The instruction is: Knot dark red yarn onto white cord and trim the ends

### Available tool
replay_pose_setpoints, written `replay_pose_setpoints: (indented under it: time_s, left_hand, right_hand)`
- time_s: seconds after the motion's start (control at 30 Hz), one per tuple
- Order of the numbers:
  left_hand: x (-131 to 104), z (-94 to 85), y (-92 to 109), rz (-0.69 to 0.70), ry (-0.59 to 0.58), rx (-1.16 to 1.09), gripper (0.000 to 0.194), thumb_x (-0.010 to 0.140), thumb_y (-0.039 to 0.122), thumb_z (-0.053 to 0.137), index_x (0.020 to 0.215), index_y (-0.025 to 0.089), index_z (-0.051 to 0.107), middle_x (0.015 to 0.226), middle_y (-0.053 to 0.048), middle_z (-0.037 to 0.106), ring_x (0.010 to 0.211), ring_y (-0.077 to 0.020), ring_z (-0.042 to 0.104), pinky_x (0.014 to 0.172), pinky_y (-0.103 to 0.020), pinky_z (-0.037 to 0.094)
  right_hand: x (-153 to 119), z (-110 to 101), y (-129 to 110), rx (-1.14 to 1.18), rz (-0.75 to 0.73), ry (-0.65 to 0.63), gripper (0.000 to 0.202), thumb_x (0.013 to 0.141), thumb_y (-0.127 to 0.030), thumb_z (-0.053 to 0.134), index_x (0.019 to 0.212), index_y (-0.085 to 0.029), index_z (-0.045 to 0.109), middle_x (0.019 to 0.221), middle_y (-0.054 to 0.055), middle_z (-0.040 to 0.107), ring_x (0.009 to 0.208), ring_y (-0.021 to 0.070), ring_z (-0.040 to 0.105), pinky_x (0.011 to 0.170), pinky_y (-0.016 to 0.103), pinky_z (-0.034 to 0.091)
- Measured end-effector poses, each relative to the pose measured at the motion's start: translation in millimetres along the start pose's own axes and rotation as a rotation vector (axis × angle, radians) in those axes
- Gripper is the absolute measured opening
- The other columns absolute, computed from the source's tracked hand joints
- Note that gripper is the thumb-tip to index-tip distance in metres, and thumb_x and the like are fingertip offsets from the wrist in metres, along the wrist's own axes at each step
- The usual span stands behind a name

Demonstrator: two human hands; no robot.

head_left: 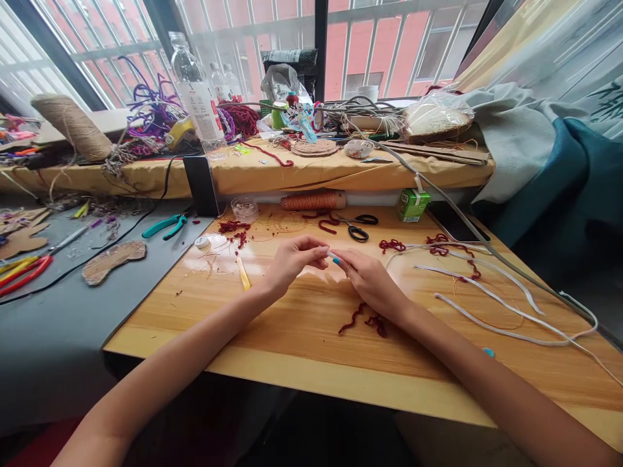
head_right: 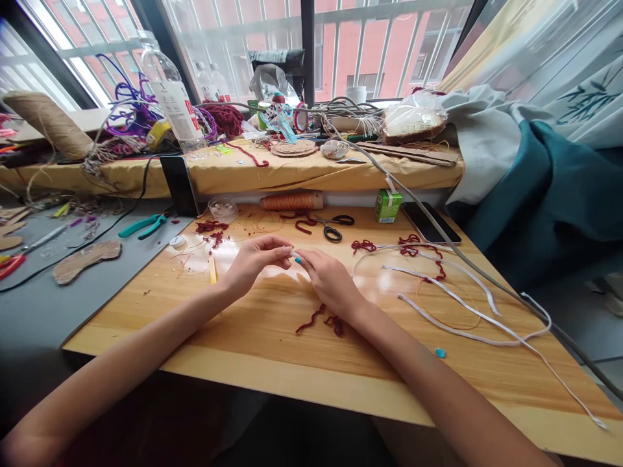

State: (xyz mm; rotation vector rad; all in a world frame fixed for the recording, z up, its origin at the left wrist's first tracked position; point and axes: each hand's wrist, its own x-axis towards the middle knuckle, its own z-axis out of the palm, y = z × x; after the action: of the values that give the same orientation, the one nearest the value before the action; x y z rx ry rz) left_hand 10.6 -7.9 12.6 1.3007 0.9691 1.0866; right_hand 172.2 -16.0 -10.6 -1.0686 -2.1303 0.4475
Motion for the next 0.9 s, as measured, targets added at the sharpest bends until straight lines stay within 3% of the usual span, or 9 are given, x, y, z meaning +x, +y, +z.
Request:
replay_pose_setpoints:
  time_s: [0.23,0.33,0.5,0.6,0.73,0.83,0.9]
  left_hand:
    - [-4,4.8,3,0.003,-0.021,-0.019,0.025,0.063,0.029,0.067,0.077,0.010,0.058,0.061,0.001,0.061,0.057,-0.0107,0.059,0.062,-0.028,0.050]
    - [-3,3.6,2,0.015,-0.062,0.010,0.026,0.065,0.031,0.066,0.078,0.010,0.057,0.064,0.000,0.062,0.059,-0.0116,0.060,0.063,-0.028,0.050]
    - [-2,-0.4,-1,0.191,-0.098,0.259,0.023,0.070,0.034,0.061,0.078,0.013,0.058,0.063,0.001,0.062,0.059,-0.0102,0.060,0.061,-0.024,0.049]
    - [-3,-0.9,-3,0.264,-0.081,0.380,0.020,0.074,0.034,0.056,0.077,0.014,0.059,0.059,0.001,0.060,0.056,-0.0091,0.058,0.059,-0.022,0.047]
    - [-5,-0.9,-4,0.321,-0.078,0.501,0.019,0.079,0.032,0.052,0.081,0.014,0.059,0.062,0.000,0.060,0.057,-0.0091,0.057,0.058,-0.021,0.045]
    - [-7,0.9,-3,0.469,0.022,0.714,0.021,0.082,0.031,0.048,0.089,0.015,0.058,0.073,-0.003,0.059,0.062,-0.0090,0.054,0.063,-0.022,0.043]
    - [-9,6.6,-2,0.557,-0.011,0.849,0.021,0.083,0.031,0.045,0.087,0.015,0.058,0.079,-0.004,0.057,0.067,-0.0104,0.052,0.067,-0.024,0.042]
  right_hand:
    - [-4,-5,-3,-0.286,-0.067,0.012,0.029,0.089,-0.026,0.032,0.097,-0.015,0.058,0.085,0.009,0.056,0.073,0.0166,0.052,0.065,0.027,0.040]
    - [-2,-8,-2,-0.174,-0.075,0.003,0.024,0.087,-0.020,0.034,0.087,-0.015,0.058,0.072,0.004,0.055,0.066,0.0139,0.049,0.062,0.025,0.038]
    - [3,-10,-2,0.024,-0.026,-0.075,0.021,0.087,-0.021,0.036,0.079,-0.016,0.055,0.069,0.002,0.055,0.064,0.0117,0.049,0.061,0.023,0.038]
    - [3,-8,0,-0.009,-0.107,-0.070,0.020,0.087,-0.022,0.035,0.084,-0.017,0.054,0.077,0.004,0.056,0.071,0.0136,0.050,0.067,0.025,0.038]
    - [3,-9,5,-0.075,-0.171,-0.058,0.023,0.086,-0.017,0.031,0.083,-0.017,0.054,0.069,0.003,0.050,0.066,0.0134,0.045,0.062,0.025,0.036]
    - [5,-17,7,-0.062,-0.097,0.012,0.021,0.084,-0.015,0.034,0.075,-0.017,0.052,0.064,0.002,0.047,0.062,0.0124,0.044,0.061,0.025,0.034]
    - [7,-24,6,-0.010,0.036,0.087,0.021,0.085,-0.021,0.035,0.071,-0.017,0.051,0.062,0.001,0.046,0.059,0.0116,0.043,0.059,0.024,0.033]
